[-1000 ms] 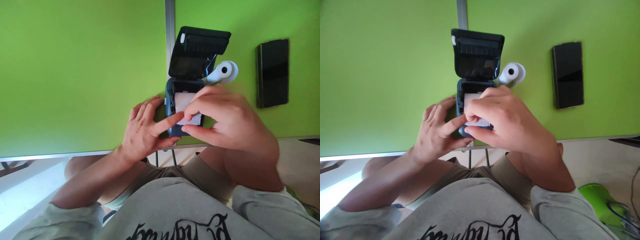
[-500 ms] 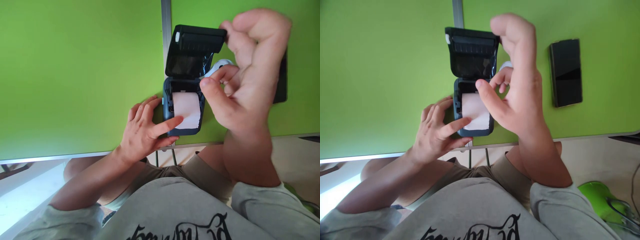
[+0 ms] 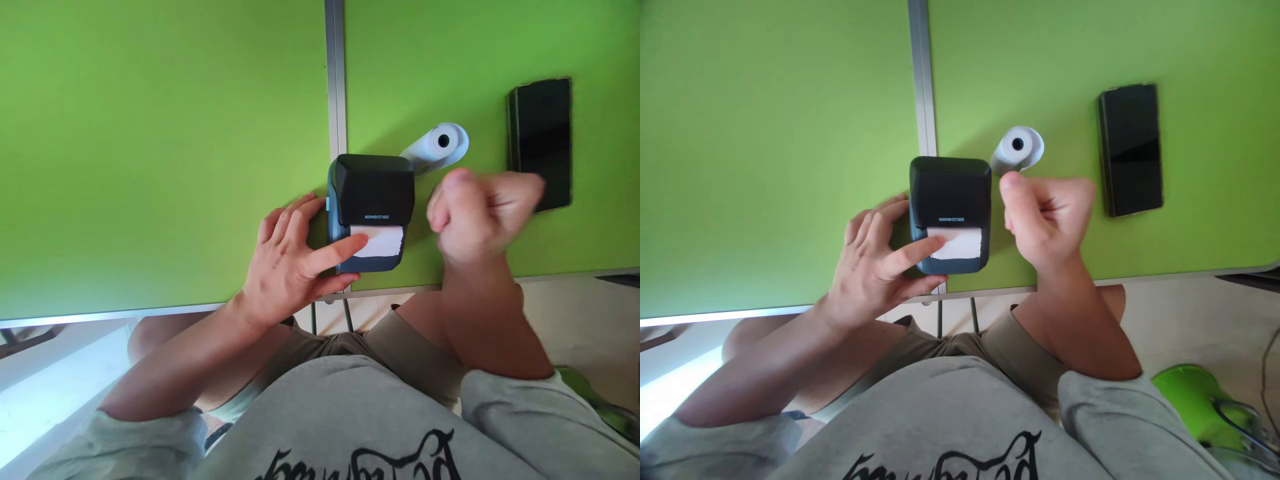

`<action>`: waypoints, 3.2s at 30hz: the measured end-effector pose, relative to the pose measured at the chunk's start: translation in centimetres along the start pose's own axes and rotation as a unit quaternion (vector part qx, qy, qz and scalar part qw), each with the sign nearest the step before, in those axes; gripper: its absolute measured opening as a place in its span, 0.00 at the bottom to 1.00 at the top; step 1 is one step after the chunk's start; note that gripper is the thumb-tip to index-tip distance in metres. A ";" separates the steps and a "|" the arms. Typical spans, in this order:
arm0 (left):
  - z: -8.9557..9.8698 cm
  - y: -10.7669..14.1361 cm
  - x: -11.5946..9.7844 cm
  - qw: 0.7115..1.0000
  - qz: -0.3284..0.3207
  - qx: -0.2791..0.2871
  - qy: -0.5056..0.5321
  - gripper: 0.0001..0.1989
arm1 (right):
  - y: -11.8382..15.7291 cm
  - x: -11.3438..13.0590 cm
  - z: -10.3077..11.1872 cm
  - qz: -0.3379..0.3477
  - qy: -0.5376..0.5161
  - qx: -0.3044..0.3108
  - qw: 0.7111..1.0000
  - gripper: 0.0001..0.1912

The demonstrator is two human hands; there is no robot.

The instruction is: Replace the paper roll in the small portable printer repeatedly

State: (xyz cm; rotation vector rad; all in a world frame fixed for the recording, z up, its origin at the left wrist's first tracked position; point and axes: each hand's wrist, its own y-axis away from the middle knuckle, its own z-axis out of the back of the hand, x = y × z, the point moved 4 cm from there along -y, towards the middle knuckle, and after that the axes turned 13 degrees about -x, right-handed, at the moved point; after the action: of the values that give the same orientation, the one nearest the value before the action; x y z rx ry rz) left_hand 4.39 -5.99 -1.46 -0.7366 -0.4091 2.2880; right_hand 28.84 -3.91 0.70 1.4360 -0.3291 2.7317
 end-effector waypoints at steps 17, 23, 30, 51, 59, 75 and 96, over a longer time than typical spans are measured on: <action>0.0 -0.5 -0.3 0.999 0.009 -0.018 -0.029 0.40 | -0.7 1.0 -2.0 -0.039 -0.013 -0.008 0.999 0.35; 0.0 -0.5 -0.4 0.999 0.009 -0.020 -0.028 0.39 | -0.8 1.1 -1.9 -0.028 -0.006 0.012 1.000 0.32; 0.0 -0.4 -0.2 0.999 0.019 -0.025 -0.014 0.36 | -0.8 1.1 -1.8 -0.046 0.004 0.015 0.999 0.29; 0.0 -0.5 0.0 0.998 0.063 0.004 -0.002 0.55 | -0.7 1.0 -1.9 -0.010 -0.065 0.020 0.998 0.39; -0.1 -0.4 0.1 0.998 0.060 0.010 0.004 0.53 | -0.7 0.9 -2.2 -0.024 -0.093 0.027 0.995 0.37; -0.1 -0.4 -0.2 0.997 0.073 0.012 -0.024 0.51 | -0.7 3.0 -0.5 0.020 -0.063 -0.065 0.996 0.21; 0.0 -0.8 -0.2 0.998 0.059 0.007 -0.031 0.50 | -2.7 4.8 -2.4 0.131 0.157 0.093 0.975 0.12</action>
State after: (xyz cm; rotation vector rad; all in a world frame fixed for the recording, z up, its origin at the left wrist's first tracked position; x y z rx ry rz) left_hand 4.96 -5.56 -1.00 -0.7018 -0.3871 2.4259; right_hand 24.47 -1.13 3.79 1.0274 -0.2708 3.2170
